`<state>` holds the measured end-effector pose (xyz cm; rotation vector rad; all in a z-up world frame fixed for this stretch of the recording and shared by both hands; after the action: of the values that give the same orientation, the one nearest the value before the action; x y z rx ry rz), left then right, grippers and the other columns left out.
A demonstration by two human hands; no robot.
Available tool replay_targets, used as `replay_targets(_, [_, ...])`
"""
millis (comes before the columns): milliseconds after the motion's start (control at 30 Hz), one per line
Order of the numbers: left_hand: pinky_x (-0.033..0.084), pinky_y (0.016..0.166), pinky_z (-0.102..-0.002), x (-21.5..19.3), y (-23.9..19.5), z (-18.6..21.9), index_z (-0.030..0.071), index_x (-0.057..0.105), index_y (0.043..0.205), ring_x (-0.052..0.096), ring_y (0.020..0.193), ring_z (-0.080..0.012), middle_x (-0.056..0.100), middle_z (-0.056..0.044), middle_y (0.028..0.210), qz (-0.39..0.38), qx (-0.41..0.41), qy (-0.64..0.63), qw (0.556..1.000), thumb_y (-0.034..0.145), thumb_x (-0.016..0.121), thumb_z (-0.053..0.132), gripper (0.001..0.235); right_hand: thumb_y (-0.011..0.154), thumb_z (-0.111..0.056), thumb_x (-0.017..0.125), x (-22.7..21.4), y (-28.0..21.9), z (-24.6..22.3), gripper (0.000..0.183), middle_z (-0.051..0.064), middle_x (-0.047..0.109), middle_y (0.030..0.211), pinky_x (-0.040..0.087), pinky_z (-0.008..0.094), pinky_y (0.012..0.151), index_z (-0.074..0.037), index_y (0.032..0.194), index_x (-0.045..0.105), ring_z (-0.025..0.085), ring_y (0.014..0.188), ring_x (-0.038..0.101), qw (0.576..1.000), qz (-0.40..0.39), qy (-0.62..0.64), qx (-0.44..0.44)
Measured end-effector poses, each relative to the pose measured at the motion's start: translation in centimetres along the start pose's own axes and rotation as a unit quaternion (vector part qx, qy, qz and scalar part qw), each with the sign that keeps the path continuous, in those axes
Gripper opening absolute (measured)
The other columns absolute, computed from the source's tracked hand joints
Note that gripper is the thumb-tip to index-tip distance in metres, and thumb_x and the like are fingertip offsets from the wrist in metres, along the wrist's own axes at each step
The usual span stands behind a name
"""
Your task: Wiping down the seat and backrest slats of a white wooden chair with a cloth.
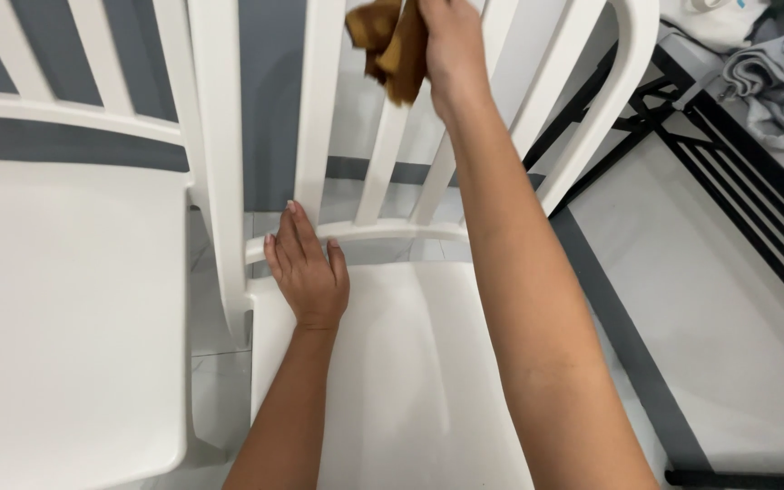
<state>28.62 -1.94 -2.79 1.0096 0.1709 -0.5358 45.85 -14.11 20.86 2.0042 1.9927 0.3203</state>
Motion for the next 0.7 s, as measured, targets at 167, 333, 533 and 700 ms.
replay_targets(167, [0.019,0.122,-0.046,0.3,-0.4,-0.3,0.002,0.034,0.16,0.054,0.129,-0.0302,0.048,-0.016,0.151,0.013,0.014,-0.016,1.0,0.094,0.062,0.019,0.073,0.081,-0.059,0.066,-0.7,2.3,3.0,0.056,0.008,0.069,0.076,0.062,0.035,0.059,-0.006,0.099,0.064,0.023,0.067,0.073,0.994,0.002,0.078,-0.073])
replay_targets(333, [0.02,0.122,-0.047,-0.1,-0.1,0.0,0.003,0.034,0.16,0.053,0.129,-0.0317,0.048,-0.017,0.15,0.021,0.021,-0.022,0.999,0.093,0.066,0.021,0.077,0.093,-0.045,0.072,0.0,-1.9,3.4,0.041,0.002,0.064,0.078,0.062,0.029,0.063,-0.008,0.104,0.06,0.017,0.071,0.073,0.984,-0.019,0.136,-0.109])
replay_targets(533, [0.019,0.122,-0.046,-0.3,-0.1,-0.3,0.004,0.034,0.161,0.052,0.13,-0.0308,0.045,-0.016,0.153,-0.006,0.026,-0.045,0.999,0.094,0.064,0.021,0.075,0.092,-0.063,0.068,0.5,-7.5,7.3,0.054,0.005,0.07,0.094,0.062,0.037,0.08,-0.011,0.109,0.064,0.019,0.09,0.07,0.995,-0.033,0.086,-0.036])
replay_targets(700, [0.017,0.123,-0.046,0.0,-0.6,-0.9,0.006,0.033,0.162,0.049,0.135,-0.0283,0.042,-0.013,0.157,-0.02,0.026,-0.051,0.998,0.093,0.062,0.024,0.076,0.1,-0.055,0.063,-0.4,-9.6,11.7,0.046,0.003,0.068,0.104,0.054,0.037,0.095,-0.01,0.112,0.066,0.016,0.103,0.062,0.999,0.001,0.049,-0.001])
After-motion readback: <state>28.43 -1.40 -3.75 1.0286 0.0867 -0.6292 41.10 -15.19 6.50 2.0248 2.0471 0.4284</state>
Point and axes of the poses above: each hand's wrist, its own y-axis towards the middle knuckle, its own x-axis out of the palm, z = x × y, the point moved 8 cm from there along y, towards the middle knuckle
